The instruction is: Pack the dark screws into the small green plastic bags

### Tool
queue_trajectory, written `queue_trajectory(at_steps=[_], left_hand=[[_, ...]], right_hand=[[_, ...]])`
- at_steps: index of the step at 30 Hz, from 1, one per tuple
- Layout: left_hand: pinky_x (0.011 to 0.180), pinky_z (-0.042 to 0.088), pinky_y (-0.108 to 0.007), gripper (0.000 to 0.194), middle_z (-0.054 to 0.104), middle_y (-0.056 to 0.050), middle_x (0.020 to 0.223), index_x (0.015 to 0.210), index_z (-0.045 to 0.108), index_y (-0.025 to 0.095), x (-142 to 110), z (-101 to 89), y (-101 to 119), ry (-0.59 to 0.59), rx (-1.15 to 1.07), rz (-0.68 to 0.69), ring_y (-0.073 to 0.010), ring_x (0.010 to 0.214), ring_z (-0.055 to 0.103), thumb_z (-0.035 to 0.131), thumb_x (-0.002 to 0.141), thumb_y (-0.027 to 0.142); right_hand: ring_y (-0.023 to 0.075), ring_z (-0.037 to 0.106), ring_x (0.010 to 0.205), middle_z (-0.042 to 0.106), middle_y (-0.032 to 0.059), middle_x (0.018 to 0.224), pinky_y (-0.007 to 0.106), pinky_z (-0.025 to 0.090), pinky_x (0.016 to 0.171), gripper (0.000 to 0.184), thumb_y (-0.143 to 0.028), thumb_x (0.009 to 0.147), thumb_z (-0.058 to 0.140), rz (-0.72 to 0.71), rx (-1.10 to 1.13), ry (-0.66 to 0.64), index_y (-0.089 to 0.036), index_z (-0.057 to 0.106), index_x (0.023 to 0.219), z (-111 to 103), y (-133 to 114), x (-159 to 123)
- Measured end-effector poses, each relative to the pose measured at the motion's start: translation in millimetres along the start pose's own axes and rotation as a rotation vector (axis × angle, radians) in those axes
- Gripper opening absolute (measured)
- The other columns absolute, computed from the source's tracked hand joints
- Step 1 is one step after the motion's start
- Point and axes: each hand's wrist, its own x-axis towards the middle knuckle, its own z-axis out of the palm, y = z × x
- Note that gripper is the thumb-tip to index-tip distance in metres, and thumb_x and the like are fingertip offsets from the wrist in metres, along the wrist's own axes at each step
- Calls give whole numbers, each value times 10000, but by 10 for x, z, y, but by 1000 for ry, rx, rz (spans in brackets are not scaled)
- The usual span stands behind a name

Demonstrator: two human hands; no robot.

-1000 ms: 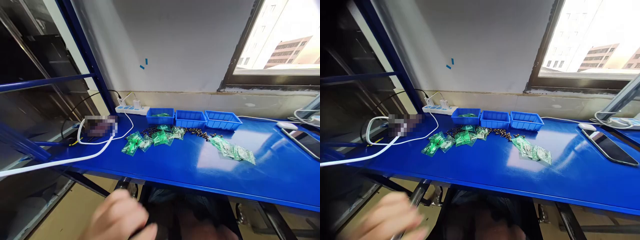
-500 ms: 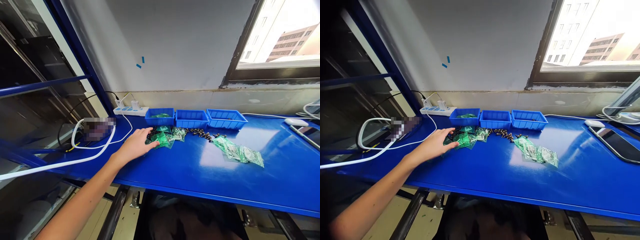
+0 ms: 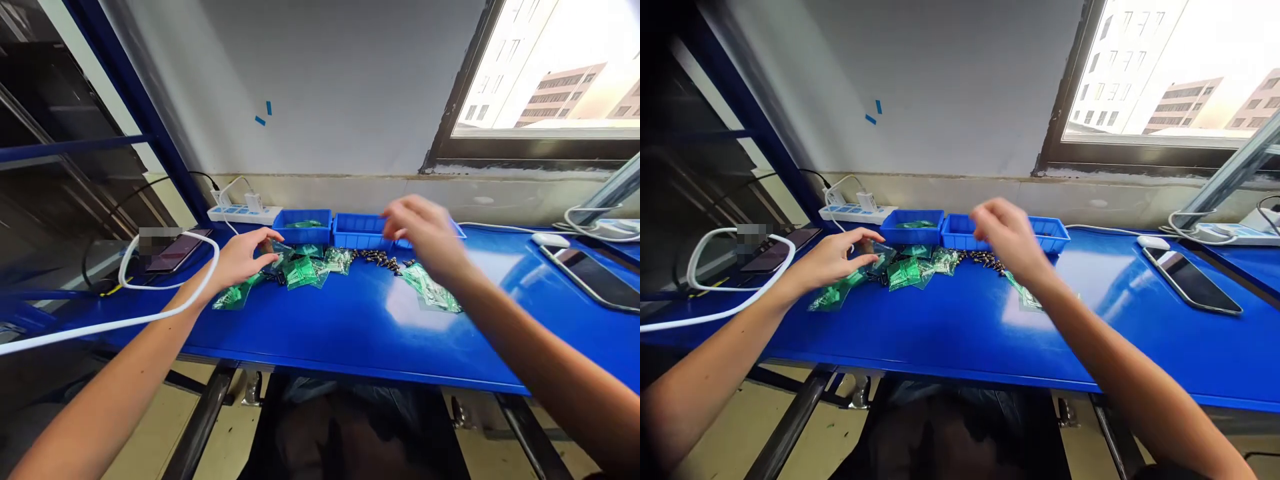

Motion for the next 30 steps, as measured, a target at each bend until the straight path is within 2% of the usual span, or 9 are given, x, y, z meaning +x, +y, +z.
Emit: queue_trajectory(at_steps=[3, 5, 8, 11, 14, 18, 22, 26, 30], left_hand=[[512, 390, -228, 238, 563, 32, 666, 949, 545, 187, 184, 130, 204, 223, -141, 34, -93, 497, 432, 621, 739, 269], [552, 409, -218, 112, 559, 20, 708, 837, 541, 178, 307, 283, 360, 327, -180, 146, -89, 558, 462, 613, 755, 203], [693, 453, -240, 90, 564, -17, 826, 770, 544, 176, 414, 530, 542, 312, -178, 417, -116, 755, 528, 528, 792, 91], [756, 466, -262, 138, 538, -46, 948, 769, 554, 176, 380, 706, 596, 211, -187, 563, -132, 859, 520, 488, 805, 60], [769, 480, -279, 156, 498, -53, 994, 764, 558, 175, 267, 800, 545, 152, -216, 503, -129, 840, 506, 476, 802, 48], [837, 483, -311, 160, 451, -54, 1010, 763, 571, 164, 198, 862, 450, 111, -254, 388, -141, 880, 498, 510, 758, 17], [913, 456, -349, 147, 431, -59, 1054, 814, 595, 168, 241, 883, 416, 87, -239, 323, -168, 951, 486, 543, 753, 45], [922, 444, -352, 191, 459, -53, 994, 910, 611, 170, 253, 873, 452, 88, -260, 276, -178, 947, 491, 539, 762, 73], [892, 445, -333, 148, 481, -37, 905, 820, 621, 169, 257, 867, 504, 40, -368, 123, -170, 905, 513, 483, 807, 118]], right_hand=[[102, 495, 575, 543, -6, 604, 249, 396, 580, 319, -390, 893, 446, 150, 168, -185, -145, 591, 751, 300, 148, 93], [116, 507, 577, 554, 13, 609, 258, 387, 567, 449, -535, 864, 407, 277, 363, -306, -149, 600, 742, 426, 249, 111], [131, 522, 609, 561, 24, 624, 267, 396, 578, 471, -612, 766, 475, 371, 604, -203, -159, 597, 721, 390, 353, 92], [116, 498, 589, 546, 5, 610, 257, 381, 563, 306, -456, 634, 647, 358, 628, -50, -162, 581, 686, 256, 415, 57], [99, 471, 565, 533, -5, 590, 251, 354, 540, 202, -318, 575, 663, 327, 502, -74, -153, 573, 651, 268, 447, 13], [99, 484, 562, 527, -16, 577, 247, 358, 529, 190, -337, 599, 613, 283, 378, -82, -169, 536, 644, 457, 432, -61], [107, 514, 577, 526, -21, 598, 255, 398, 548, 211, -368, 619, 595, 230, 303, 2, -183, 509, 669, 509, 429, -100], [117, 518, 599, 520, -16, 633, 271, 420, 569, 198, -376, 685, 567, 86, 165, 39, -191, 496, 698, 469, 470, -114], [135, 531, 672, 559, 11, 714, 267, 417, 579, 117, -310, 771, 511, -95, -78, 31, -196, 523, 749, 501, 492, -179]])
